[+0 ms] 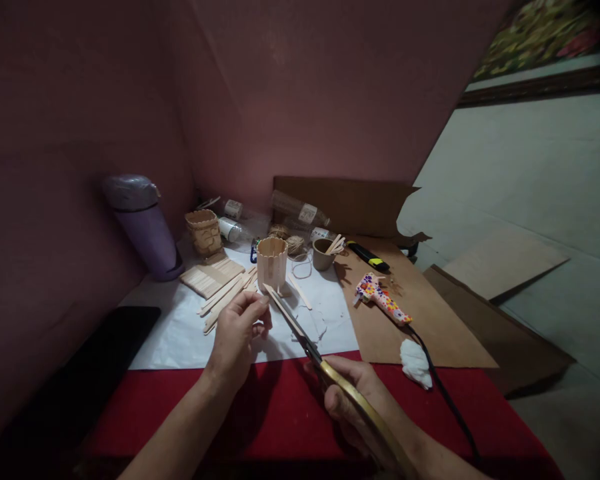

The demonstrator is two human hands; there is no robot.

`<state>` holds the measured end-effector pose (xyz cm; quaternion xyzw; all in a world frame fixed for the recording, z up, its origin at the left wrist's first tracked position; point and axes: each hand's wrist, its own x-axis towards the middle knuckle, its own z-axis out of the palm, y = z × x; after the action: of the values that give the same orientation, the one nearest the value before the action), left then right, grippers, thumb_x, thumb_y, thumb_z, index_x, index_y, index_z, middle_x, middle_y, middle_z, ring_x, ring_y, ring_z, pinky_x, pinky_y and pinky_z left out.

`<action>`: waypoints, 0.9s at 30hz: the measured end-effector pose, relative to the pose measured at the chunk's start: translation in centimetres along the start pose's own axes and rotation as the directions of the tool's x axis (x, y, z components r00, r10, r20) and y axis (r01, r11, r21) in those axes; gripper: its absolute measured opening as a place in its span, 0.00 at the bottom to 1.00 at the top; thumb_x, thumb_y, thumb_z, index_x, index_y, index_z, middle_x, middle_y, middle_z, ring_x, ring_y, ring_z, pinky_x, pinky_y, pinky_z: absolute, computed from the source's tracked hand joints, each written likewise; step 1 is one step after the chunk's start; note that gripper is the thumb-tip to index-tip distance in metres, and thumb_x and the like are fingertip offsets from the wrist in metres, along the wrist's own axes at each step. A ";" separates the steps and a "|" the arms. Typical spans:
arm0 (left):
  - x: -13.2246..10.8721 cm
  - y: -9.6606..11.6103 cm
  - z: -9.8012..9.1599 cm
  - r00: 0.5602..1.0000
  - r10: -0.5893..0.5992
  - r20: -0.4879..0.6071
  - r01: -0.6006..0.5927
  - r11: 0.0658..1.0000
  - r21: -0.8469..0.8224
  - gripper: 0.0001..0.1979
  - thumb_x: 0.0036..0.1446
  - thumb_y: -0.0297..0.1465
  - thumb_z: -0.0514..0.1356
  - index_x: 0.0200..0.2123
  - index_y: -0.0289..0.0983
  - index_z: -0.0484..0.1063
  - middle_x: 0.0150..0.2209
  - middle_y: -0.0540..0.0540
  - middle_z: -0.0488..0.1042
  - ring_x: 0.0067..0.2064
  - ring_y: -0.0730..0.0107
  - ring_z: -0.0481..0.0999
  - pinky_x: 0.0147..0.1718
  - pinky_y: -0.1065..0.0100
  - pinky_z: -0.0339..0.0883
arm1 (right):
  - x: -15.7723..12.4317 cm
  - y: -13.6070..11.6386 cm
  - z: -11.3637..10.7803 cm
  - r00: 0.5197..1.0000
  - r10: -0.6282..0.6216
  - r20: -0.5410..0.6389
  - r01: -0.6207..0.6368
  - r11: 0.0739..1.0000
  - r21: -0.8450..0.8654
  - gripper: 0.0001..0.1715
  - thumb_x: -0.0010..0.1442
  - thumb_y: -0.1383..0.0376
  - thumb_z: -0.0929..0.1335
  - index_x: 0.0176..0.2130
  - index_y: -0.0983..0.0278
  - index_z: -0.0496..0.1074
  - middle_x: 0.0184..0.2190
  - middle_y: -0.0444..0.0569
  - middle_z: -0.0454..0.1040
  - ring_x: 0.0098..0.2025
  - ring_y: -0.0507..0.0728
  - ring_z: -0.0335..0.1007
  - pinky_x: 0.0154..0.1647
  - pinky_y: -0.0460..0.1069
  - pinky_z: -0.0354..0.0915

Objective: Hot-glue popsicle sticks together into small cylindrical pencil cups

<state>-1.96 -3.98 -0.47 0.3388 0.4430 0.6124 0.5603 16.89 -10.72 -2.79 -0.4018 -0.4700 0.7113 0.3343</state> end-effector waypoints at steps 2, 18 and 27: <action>-0.1 0.0 0.0 1.000 -0.010 0.028 0.010 1.000 0.012 0.14 0.43 0.36 0.69 0.25 0.35 0.69 0.20 0.52 0.67 0.22 0.77 0.64 0.19 0.76 0.56 | -0.1 -0.1 0.2 1.000 -0.002 -0.029 0.001 1.000 -0.027 0.37 0.42 0.38 0.75 0.32 0.62 0.60 0.17 0.30 0.49 0.13 0.40 0.37 0.11 0.41 0.38; -0.4 0.3 0.2 0.997 0.010 0.080 -0.009 1.000 -0.017 0.14 0.45 0.36 0.68 0.25 0.36 0.66 0.19 0.55 0.64 0.19 0.79 0.61 0.15 0.76 0.55 | -0.5 -0.1 0.8 0.971 -0.227 -0.074 0.172 0.879 -0.445 0.39 0.49 0.35 0.69 0.40 0.67 0.71 0.20 0.37 0.57 0.24 0.48 0.45 0.23 0.45 0.45; -0.4 0.7 0.0 0.997 -0.003 0.079 0.008 0.998 -0.066 0.14 0.43 0.34 0.69 0.26 0.36 0.66 0.19 0.55 0.64 0.18 0.79 0.62 0.14 0.76 0.56 | -1.3 -1.7 1.9 0.988 -0.131 -0.084 0.077 0.879 -0.472 0.30 0.49 0.44 0.74 0.36 0.65 0.68 0.18 0.36 0.60 0.23 0.48 0.48 0.22 0.45 0.47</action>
<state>-2.19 -4.32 0.18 0.3426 0.4009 0.6115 0.5899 15.97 -12.01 -0.38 -0.4844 -0.6284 0.5343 0.2917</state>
